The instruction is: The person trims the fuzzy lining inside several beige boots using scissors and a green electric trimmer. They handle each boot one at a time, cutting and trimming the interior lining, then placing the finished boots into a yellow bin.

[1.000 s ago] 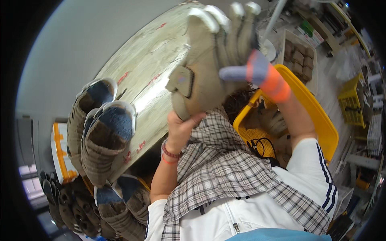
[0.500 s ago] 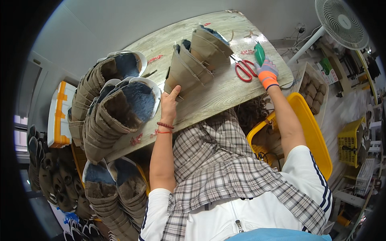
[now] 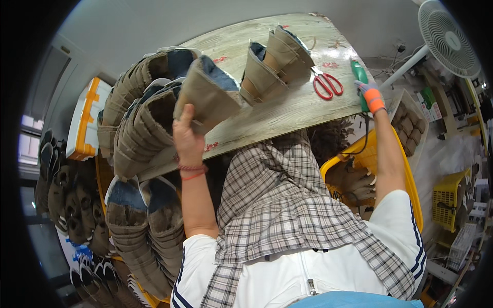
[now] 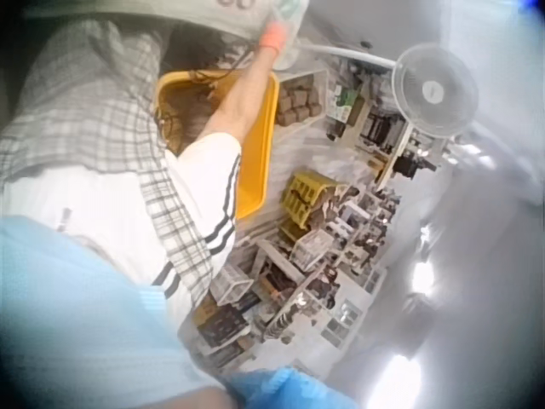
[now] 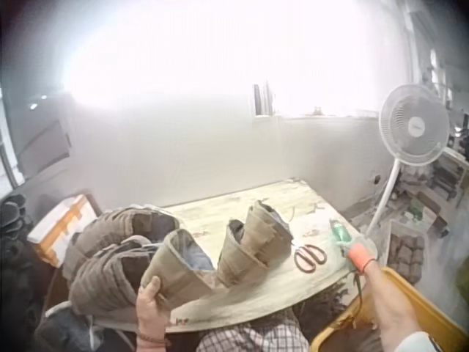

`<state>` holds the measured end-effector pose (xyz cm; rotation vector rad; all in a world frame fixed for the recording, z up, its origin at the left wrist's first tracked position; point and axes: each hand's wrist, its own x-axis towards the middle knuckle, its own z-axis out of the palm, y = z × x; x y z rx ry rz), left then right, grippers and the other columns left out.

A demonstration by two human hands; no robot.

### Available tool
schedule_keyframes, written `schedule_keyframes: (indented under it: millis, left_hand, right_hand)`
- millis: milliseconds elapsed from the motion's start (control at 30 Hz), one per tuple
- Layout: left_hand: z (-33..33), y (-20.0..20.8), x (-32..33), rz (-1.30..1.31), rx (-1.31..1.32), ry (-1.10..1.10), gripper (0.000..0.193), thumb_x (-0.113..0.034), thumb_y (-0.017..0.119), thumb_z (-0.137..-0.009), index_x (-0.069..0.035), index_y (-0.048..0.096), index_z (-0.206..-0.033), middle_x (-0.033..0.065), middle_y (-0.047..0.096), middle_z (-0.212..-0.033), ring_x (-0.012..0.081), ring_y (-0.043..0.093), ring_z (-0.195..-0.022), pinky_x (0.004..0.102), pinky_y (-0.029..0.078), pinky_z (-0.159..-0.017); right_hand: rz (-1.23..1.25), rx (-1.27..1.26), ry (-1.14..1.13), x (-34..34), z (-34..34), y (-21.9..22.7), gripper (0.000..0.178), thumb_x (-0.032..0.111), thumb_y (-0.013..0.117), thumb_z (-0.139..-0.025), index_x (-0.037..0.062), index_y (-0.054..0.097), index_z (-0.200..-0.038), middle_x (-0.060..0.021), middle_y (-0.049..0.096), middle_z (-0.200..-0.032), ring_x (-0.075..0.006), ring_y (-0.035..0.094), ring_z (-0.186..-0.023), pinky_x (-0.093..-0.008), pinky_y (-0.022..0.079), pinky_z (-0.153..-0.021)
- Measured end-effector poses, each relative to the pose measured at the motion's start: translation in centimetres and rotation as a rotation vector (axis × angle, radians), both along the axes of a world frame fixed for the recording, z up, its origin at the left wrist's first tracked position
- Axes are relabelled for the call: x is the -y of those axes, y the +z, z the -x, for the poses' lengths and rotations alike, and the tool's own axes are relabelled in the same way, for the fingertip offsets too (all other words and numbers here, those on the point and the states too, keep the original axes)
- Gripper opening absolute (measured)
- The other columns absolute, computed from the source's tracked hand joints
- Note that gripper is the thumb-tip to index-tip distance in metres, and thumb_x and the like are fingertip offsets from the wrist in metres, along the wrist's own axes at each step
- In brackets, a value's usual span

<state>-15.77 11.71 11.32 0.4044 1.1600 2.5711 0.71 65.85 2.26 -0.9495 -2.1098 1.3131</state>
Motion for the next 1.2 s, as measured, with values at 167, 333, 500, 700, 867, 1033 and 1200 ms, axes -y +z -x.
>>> schedule_keyframes:
  millis: [167, 333, 500, 700, 867, 1033, 1200]
  left_hand:
    - [-1.0, 3.3, 7.4, -0.441, 0.282, -0.052, 0.031, -0.016, 0.05, -0.091, -0.001, 0.053, -0.118, 0.0142, 0.055, -0.122, 0.0278, 0.051, -0.113, 0.048, 0.039, -0.099]
    - [-1.2, 4.7, 8.0, -0.668, 0.345, -0.454, 0.031, -0.014, 0.047, -0.09, 0.002, 0.053, -0.116, 0.017, 0.055, -0.12, 0.0289, 0.052, -0.113, 0.0447, 0.037, -0.1]
    - [-1.0, 2.8, 8.0, -0.669, 0.535, -0.495, 0.028, -0.013, 0.045, -0.091, 0.003, 0.055, -0.113, 0.0188, 0.056, -0.118, 0.0301, 0.052, -0.113, 0.0453, 0.038, -0.1]
    - [-1.2, 1.0, 7.7, -0.578, 0.553, -0.417, 0.028, -0.012, 0.043, -0.091, 0.003, 0.055, -0.112, 0.0188, 0.057, -0.117, 0.0304, 0.053, -0.111, 0.0456, 0.039, -0.099]
    - [-1.1, 0.5, 8.0, -0.524, 0.572, -0.328, 0.027, -0.011, 0.042, -0.092, 0.004, 0.055, -0.11, 0.0186, 0.058, -0.115, 0.0299, 0.054, -0.109, 0.0449, 0.041, -0.098]
    - [-2.0, 1.4, 7.3, -0.552, 0.558, -0.384, 0.024, -0.01, 0.042, -0.092, 0.003, 0.056, -0.106, 0.0176, 0.06, -0.111, 0.0295, 0.055, -0.106, 0.0448, 0.041, -0.097]
    - [-2.0, 0.5, 7.0, -0.572, 0.538, -0.407, 0.023, -0.012, 0.041, -0.093, 0.002, 0.056, -0.103, 0.0183, 0.059, -0.112, 0.0302, 0.054, -0.107, 0.0472, 0.041, -0.096]
  right_hand:
    - [-0.014, -0.104, 0.11, 9.1, -4.5, 7.1, 0.032, 0.033, 0.065, -0.083, 0.0018, 0.058, -0.086, -0.0028, 0.056, -0.061, -0.0083, 0.05, -0.052, -0.0221, 0.041, -0.052]
    - [0.028, -0.171, 0.341, 20.4, -6.8, 11.1, 0.038, 0.03, 0.068, -0.081, 0.003, 0.055, -0.105, -0.0055, 0.061, -0.072, -0.0103, 0.055, -0.059, -0.0243, 0.044, -0.055]
    - [-0.905, -0.261, 0.467, 28.2, -7.3, 14.4, 0.055, 0.032, 0.08, -0.063, 0.0084, 0.058, -0.107, -0.0132, 0.063, -0.078, -0.0316, 0.06, -0.065, -0.036, 0.05, -0.059]
    - [-1.047, -0.297, 0.501, 28.4, -7.7, 12.7, 0.059, 0.036, 0.08, -0.06, 0.0059, 0.057, -0.105, -0.0116, 0.062, -0.072, -0.0296, 0.059, -0.06, -0.0355, 0.047, -0.053]
    - [-1.077, -0.231, 0.516, 29.2, -8.7, 12.0, 0.058, 0.032, 0.082, -0.058, 0.0066, 0.06, -0.105, -0.0111, 0.063, -0.078, -0.0279, 0.059, -0.062, -0.0336, 0.047, -0.055]
    - [-1.063, -0.278, 0.555, 29.3, -9.1, 11.9, 0.062, 0.031, 0.083, -0.057, 0.0062, 0.058, -0.107, -0.0103, 0.061, -0.075, -0.0276, 0.059, -0.062, -0.0342, 0.047, -0.054]
    - [-1.063, -0.256, 0.599, 29.5, -9.4, 12.4, 0.064, 0.029, 0.083, -0.057, 0.0053, 0.056, -0.11, -0.0099, 0.061, -0.075, -0.0273, 0.058, -0.061, -0.0337, 0.046, -0.054]
